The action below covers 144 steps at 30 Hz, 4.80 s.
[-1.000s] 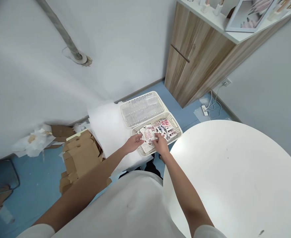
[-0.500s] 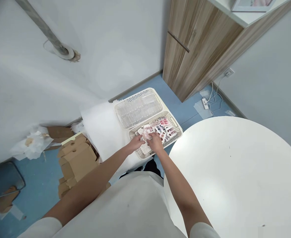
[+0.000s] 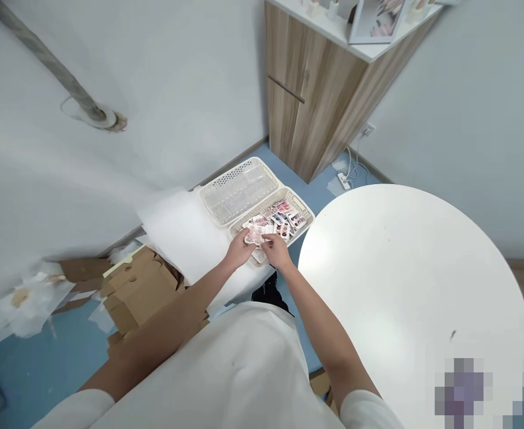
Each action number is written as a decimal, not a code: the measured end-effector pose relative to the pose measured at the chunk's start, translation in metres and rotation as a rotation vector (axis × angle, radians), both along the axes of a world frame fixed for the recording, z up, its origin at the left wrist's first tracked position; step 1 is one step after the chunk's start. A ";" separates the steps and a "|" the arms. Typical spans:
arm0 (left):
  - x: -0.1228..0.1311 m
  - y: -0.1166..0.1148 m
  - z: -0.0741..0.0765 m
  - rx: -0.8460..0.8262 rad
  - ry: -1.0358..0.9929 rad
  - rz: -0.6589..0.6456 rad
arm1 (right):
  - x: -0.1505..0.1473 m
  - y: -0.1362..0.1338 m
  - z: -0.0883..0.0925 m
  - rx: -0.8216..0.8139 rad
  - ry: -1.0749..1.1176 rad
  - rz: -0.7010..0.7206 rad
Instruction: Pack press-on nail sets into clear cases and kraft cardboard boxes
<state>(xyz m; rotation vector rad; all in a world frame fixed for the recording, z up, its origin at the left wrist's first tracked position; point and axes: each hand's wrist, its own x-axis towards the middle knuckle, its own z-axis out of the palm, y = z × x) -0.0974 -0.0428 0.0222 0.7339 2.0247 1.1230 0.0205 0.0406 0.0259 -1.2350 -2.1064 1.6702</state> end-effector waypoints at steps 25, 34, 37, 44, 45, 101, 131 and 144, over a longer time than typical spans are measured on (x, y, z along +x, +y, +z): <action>0.158 -0.030 0.032 0.217 -0.576 -0.462 | 0.194 -0.162 0.040 -0.252 0.257 -0.725; 0.214 -0.011 0.050 0.079 -0.372 -0.700 | 0.266 -0.139 0.041 -0.165 0.309 -0.876; 0.230 -0.008 0.051 0.015 -0.282 -0.828 | 0.286 -0.120 0.042 -0.167 0.373 -0.927; 0.261 0.003 0.052 0.069 -0.095 -0.862 | 0.325 -0.087 0.037 -0.066 0.321 -0.773; 0.265 0.005 0.054 0.060 -0.064 -0.890 | 0.329 -0.085 0.036 -0.061 0.301 -0.746; 0.134 0.036 -0.047 -0.080 0.446 -0.992 | 0.176 -0.046 -0.049 0.168 -0.437 -0.423; 0.115 0.042 -0.029 0.013 0.859 -1.253 | 0.163 -0.051 -0.037 0.524 -0.574 -0.212; 0.117 0.033 -0.038 0.080 0.802 -1.186 | 0.175 -0.049 -0.029 0.527 -0.609 -0.088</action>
